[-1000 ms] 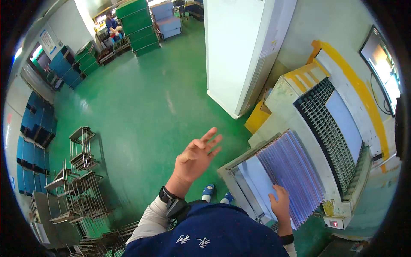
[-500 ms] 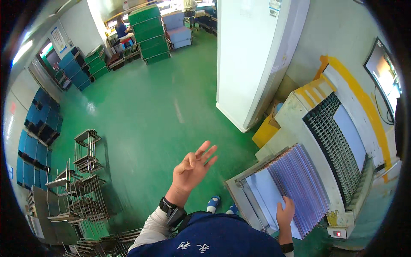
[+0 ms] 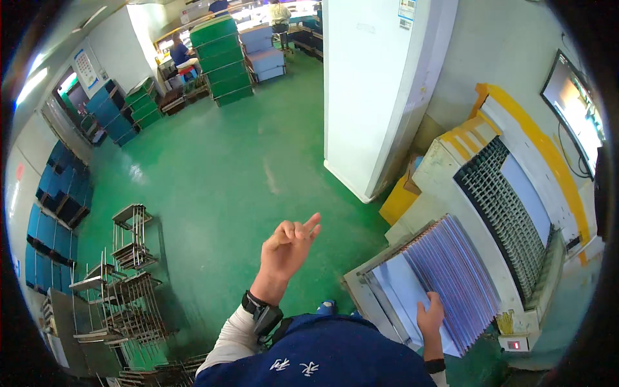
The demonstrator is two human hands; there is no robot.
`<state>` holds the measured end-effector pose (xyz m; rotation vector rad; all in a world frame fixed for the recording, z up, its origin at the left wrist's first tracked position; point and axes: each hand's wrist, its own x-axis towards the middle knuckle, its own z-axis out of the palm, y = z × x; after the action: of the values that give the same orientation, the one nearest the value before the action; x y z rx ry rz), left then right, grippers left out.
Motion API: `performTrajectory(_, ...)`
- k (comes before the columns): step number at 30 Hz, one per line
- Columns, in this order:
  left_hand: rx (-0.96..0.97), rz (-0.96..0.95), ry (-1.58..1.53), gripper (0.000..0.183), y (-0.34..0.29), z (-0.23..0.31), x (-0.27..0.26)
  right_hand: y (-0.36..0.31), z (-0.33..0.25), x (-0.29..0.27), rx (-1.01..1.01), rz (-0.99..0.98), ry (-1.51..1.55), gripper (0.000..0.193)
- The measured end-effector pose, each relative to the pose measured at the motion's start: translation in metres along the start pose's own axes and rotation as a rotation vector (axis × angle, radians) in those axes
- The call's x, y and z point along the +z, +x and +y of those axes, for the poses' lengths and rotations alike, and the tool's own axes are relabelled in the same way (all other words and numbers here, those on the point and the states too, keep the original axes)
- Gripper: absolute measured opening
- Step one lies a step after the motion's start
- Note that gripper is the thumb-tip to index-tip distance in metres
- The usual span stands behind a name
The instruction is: Picking up thin material sheets from a vertical stack and feeding them into a roller processing machine one by one.
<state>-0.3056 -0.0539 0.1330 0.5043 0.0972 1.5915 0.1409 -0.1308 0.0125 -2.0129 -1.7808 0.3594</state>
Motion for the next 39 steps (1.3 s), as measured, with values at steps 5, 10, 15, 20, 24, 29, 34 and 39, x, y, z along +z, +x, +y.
performTrajectory(5, -0.024, 0.02, -0.023, 0.013, 0.013, -0.001, 0.012, 0.008, 0.006, 0.001, 0.054, -0.071, 0.007, 0.04)
performTrajectory(10, -0.031, -0.007, -0.037, 0.01, 0.021, -0.002, 0.011, 0.006, 0.03, 0.006, 0.103, -0.092, -0.221, 0.032)
performTrajectory(15, -0.016, -0.042, -0.031, 0.011, 0.021, 0.0, 0.01, 0.02, 0.046, 0.004, 0.153, -0.254, -0.281, 0.037)
performTrajectory(20, -0.005, -0.08, -0.021, 0.01, 0.024, 0.003, 0.013, 0.026, 0.049, 0.006, 0.142, -0.246, -0.322, 0.032)
performTrajectory(24, -0.01, -0.093, -0.054, 0.009, 0.028, 0.002, 0.009, 0.021, 0.03, 0.006, 0.197, -0.217, -0.371, 0.032)
performTrajectory(29, -0.012, -0.107, -0.081, 0.009, 0.034, -0.003, 0.009, 0.022, 0.033, 0.008, 0.207, -0.242, -0.394, 0.035)
performTrajectory(34, -0.025, -0.079, -0.091, 0.009, 0.036, -0.009, 0.008, 0.021, 0.036, 0.007, 0.183, -0.193, -0.37, 0.035)
performTrajectory(39, -0.035, -0.082, -0.116, 0.01, 0.035, -0.016, 0.005, 0.024, 0.023, 0.003, 0.223, -0.241, -0.393, 0.034)
